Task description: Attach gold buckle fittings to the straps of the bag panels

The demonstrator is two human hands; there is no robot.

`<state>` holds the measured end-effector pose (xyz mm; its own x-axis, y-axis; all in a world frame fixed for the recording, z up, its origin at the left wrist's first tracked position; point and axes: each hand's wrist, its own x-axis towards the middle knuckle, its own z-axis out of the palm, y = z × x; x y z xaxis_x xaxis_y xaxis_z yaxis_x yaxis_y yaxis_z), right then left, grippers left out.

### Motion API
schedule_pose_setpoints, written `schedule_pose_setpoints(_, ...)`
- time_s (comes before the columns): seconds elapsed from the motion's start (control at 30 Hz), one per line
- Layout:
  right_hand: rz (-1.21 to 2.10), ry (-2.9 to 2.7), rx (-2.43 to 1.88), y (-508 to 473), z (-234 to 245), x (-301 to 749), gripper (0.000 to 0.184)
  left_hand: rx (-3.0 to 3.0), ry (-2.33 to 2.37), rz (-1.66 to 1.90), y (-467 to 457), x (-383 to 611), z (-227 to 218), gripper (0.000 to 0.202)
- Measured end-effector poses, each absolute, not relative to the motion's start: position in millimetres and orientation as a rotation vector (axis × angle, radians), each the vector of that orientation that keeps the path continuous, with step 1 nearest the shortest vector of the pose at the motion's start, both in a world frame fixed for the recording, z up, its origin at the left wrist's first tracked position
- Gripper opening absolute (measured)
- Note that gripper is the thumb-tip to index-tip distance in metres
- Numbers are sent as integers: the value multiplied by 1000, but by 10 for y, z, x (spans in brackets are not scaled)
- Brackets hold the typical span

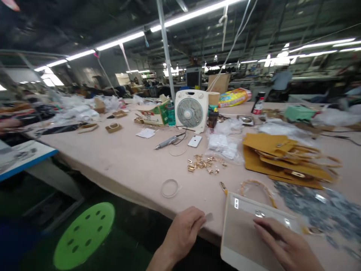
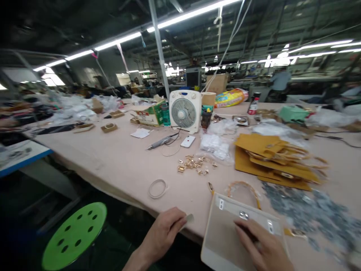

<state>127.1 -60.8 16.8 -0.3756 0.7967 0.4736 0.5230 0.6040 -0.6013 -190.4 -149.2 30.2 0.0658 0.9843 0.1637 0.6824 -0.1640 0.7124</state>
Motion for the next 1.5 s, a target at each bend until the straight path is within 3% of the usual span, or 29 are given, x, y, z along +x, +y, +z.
schedule_pose_setpoints(0.1,581,-2123,-933,-677,557,1077,22,1981,1525,762,-1292,-1601,505,22)
schedule_pose_setpoints(0.23,684,-2285,-815,-734,852,848,26,2141,1419,605,-1116,-1413,707,21)
schedule_pose_setpoints(0.47,633,-2308,-831,-696,761,864,23,2335,1397,503,-1073,-1317,832,18)
schedule_pose_setpoints(0.83,818,-2324,-903,-735,803,969,11,2235,1244,646,-1059,-1240,778,20)
schedule_pose_setpoints(0.97,707,-2360,-890,-771,765,972,13,2024,1187,800,-1030,-1171,783,24)
schedule_pose_setpoints(1.07,444,-2327,-831,-832,673,978,16,1749,1122,896,-1001,-1108,775,26)
schedule_pose_setpoints(1.23,152,-2300,-771,-1020,507,1123,20,1453,1071,850,-1053,-943,646,25)
schedule_pose_setpoints(1.33,241,-2277,-819,-1128,422,1246,21,1494,1082,821,-1124,-810,556,23)
schedule_pose_setpoints(1.5,675,-2115,-1019,-1188,330,1385,15,1871,1104,754,-1115,-670,457,23)
